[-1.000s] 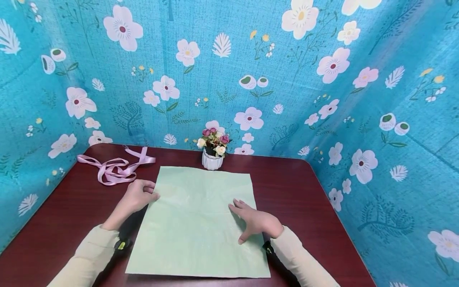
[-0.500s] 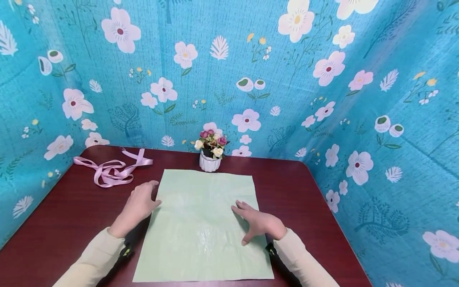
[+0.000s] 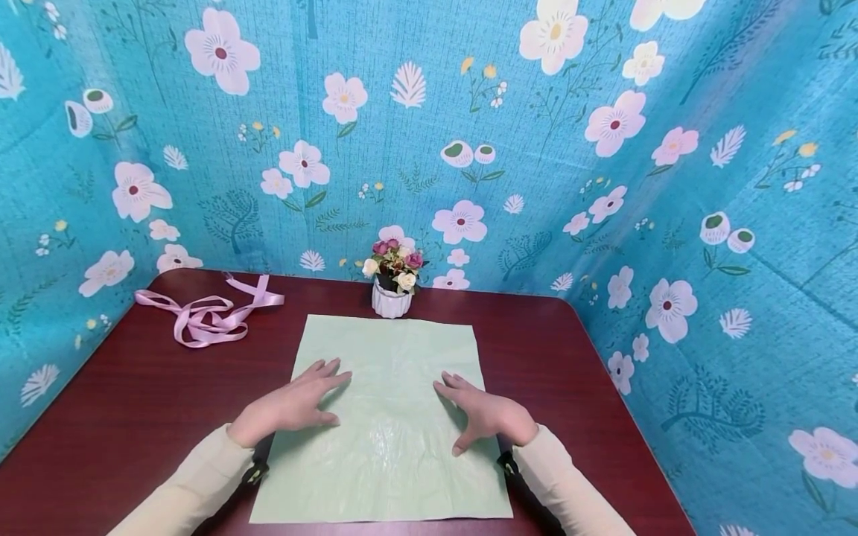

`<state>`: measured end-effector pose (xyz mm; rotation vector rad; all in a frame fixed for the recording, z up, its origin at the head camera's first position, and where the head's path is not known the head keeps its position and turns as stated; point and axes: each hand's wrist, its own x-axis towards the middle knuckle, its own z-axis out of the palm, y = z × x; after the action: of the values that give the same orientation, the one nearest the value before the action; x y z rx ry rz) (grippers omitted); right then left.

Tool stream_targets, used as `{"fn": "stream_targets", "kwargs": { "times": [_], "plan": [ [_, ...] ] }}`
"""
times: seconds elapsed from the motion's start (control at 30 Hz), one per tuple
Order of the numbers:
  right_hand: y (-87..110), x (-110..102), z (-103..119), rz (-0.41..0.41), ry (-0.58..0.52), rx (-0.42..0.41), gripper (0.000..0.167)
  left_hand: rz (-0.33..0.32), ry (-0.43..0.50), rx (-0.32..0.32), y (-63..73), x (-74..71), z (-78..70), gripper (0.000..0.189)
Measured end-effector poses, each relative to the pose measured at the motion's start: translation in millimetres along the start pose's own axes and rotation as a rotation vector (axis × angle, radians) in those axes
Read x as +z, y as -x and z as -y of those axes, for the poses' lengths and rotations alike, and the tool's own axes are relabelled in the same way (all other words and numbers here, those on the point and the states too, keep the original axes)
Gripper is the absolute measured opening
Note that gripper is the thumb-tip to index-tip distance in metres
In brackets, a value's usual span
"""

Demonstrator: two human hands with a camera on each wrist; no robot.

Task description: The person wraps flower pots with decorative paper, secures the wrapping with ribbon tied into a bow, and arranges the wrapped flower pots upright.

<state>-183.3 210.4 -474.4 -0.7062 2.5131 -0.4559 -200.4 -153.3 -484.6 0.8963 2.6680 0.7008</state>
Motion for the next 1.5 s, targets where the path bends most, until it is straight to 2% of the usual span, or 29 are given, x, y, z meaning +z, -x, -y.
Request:
{"fn": "stream_targets", "kwargs": {
  "times": [0.17, 0.4, 0.63, 1.1, 1.5],
  "plan": [
    [1.4, -2.9, -0.7, -0.013, 0.001, -0.003, 0.112, 0.046, 0.009, -0.015, -1.0, 3.3, 3.4, 0.078],
    [2.9, -4.2, -4.7, -0.012, -0.002, -0.01, 0.112, 0.076, 0.014, -0.016, -1.9, 7.5, 5.4, 0.078],
    [2.0, -6.8, -9.1, -0.026, 0.002, -0.013, 0.113, 0.101, 0.023, -0.023, -5.3, 4.0, 6.8, 0.078],
    [6.3, -5.8, -11.9, -0.04, -0.028, -0.017, 0.112, 0.1, 0.038, -0.007, -8.8, 7.6, 9.7, 0.078],
    [3.9, -2.8, -13.3, -0.029, -0.02, -0.007, 0.114, 0.085, 0.038, -0.034, -6.1, 9.2, 10.2, 0.077]
  ]
}}
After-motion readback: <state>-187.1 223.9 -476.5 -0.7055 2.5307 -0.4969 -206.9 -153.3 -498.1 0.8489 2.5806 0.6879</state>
